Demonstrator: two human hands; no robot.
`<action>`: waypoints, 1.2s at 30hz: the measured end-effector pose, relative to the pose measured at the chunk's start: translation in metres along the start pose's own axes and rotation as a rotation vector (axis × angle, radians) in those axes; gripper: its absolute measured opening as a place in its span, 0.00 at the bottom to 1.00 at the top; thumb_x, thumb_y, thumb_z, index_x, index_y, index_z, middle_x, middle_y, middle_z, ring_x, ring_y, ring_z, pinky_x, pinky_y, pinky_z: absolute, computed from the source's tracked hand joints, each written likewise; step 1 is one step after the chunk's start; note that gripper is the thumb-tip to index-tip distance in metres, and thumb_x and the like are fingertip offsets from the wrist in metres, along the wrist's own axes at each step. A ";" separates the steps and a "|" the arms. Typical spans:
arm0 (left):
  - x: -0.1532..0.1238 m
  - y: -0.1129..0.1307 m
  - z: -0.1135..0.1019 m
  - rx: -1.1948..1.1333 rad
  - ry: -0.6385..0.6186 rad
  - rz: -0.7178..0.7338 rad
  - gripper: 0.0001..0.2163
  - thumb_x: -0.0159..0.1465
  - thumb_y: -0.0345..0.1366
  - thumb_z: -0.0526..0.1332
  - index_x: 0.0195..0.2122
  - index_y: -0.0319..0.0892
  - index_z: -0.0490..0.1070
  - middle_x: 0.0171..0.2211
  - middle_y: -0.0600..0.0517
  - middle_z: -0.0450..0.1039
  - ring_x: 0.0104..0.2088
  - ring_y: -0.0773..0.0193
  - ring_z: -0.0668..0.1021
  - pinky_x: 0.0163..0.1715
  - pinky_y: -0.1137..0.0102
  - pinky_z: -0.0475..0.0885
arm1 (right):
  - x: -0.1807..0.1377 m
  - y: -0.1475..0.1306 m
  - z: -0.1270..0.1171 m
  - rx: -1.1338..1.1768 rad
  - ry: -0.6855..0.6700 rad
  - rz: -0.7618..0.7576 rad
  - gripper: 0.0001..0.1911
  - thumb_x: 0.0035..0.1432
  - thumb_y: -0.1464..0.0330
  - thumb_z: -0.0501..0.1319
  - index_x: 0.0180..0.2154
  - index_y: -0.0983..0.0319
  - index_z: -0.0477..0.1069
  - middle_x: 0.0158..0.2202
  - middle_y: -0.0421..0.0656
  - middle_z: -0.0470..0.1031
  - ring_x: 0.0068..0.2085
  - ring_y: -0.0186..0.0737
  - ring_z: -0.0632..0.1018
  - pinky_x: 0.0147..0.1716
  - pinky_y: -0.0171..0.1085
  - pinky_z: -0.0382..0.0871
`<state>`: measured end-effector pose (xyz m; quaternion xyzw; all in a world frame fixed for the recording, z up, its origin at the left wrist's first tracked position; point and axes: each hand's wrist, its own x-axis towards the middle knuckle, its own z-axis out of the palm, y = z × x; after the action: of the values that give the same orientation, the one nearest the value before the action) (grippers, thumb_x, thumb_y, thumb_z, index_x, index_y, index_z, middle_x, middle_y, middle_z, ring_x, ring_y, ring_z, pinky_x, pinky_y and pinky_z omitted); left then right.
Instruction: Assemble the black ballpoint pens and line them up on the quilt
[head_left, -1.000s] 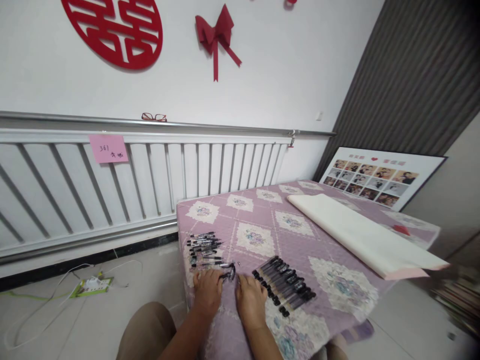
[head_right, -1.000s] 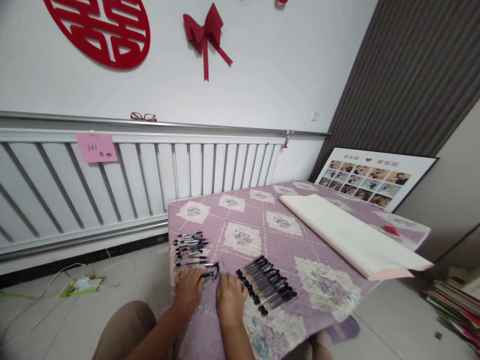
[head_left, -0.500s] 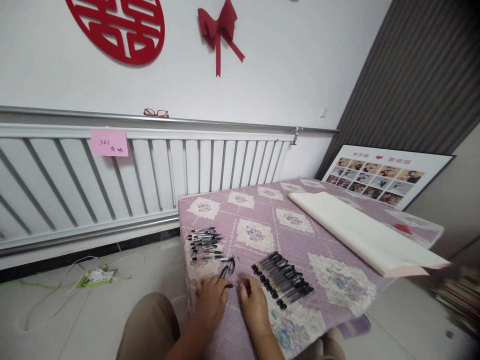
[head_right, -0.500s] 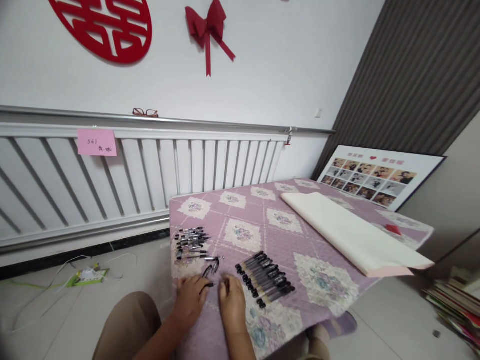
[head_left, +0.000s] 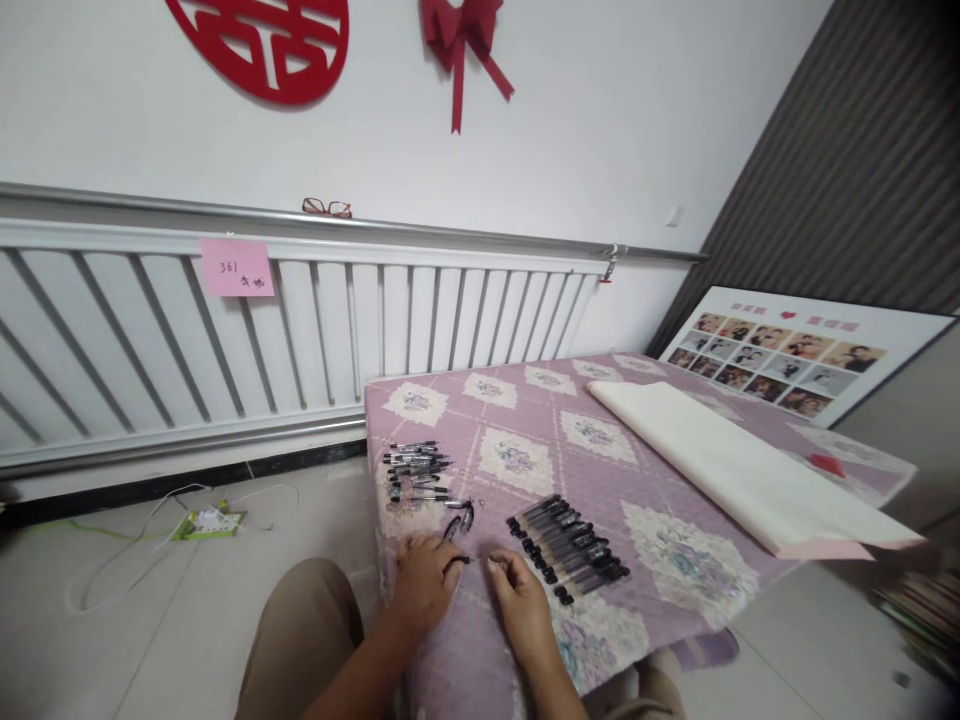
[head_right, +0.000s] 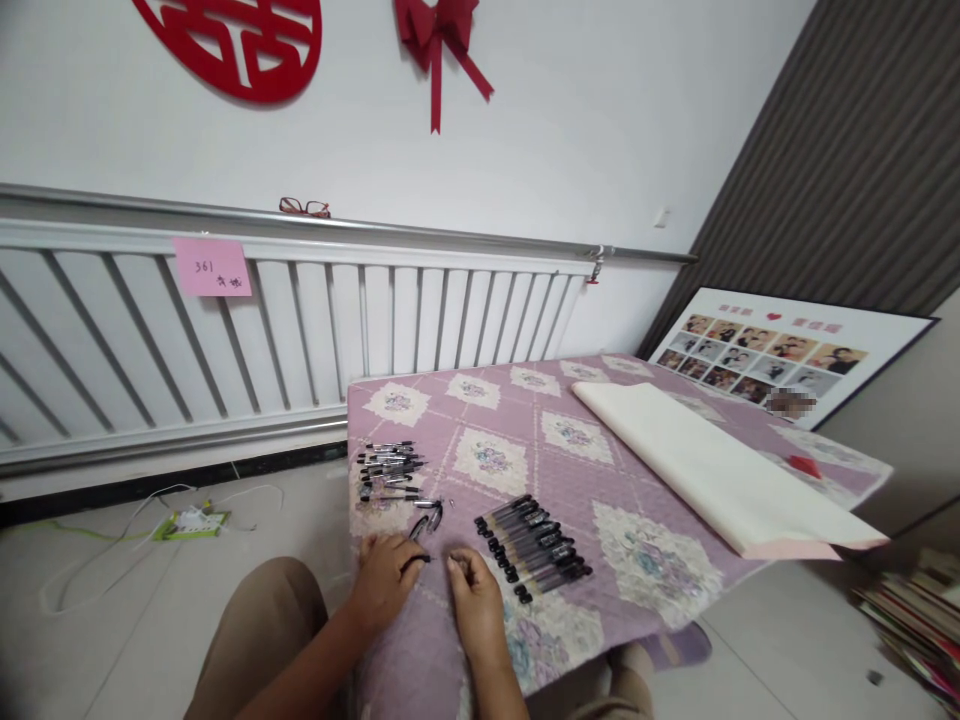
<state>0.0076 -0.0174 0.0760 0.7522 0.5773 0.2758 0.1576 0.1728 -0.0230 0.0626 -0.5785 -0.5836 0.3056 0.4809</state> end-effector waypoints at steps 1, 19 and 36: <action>0.000 0.000 0.000 -0.004 0.005 0.003 0.09 0.63 0.36 0.54 0.38 0.50 0.73 0.38 0.53 0.73 0.43 0.58 0.70 0.52 0.56 0.51 | 0.000 0.001 0.000 0.001 -0.016 -0.001 0.13 0.54 0.60 0.57 0.35 0.62 0.72 0.33 0.44 0.77 0.36 0.42 0.76 0.39 0.37 0.68; -0.002 -0.001 -0.003 0.016 -0.089 0.066 0.09 0.64 0.37 0.53 0.38 0.50 0.73 0.38 0.53 0.72 0.44 0.59 0.69 0.54 0.55 0.50 | -0.003 -0.008 -0.003 -0.035 -0.183 -0.099 0.10 0.54 0.62 0.57 0.34 0.60 0.73 0.32 0.43 0.76 0.36 0.41 0.76 0.38 0.36 0.69; -0.002 -0.004 -0.003 -0.006 -0.111 0.098 0.08 0.63 0.36 0.54 0.38 0.51 0.72 0.38 0.54 0.72 0.45 0.59 0.70 0.54 0.56 0.49 | -0.002 -0.010 -0.007 0.008 -0.223 -0.028 0.10 0.51 0.62 0.60 0.33 0.60 0.74 0.29 0.41 0.76 0.32 0.40 0.75 0.34 0.36 0.68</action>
<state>0.0025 -0.0182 0.0754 0.7932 0.5295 0.2426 0.1779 0.1747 -0.0273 0.0742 -0.5310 -0.6402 0.3635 0.4195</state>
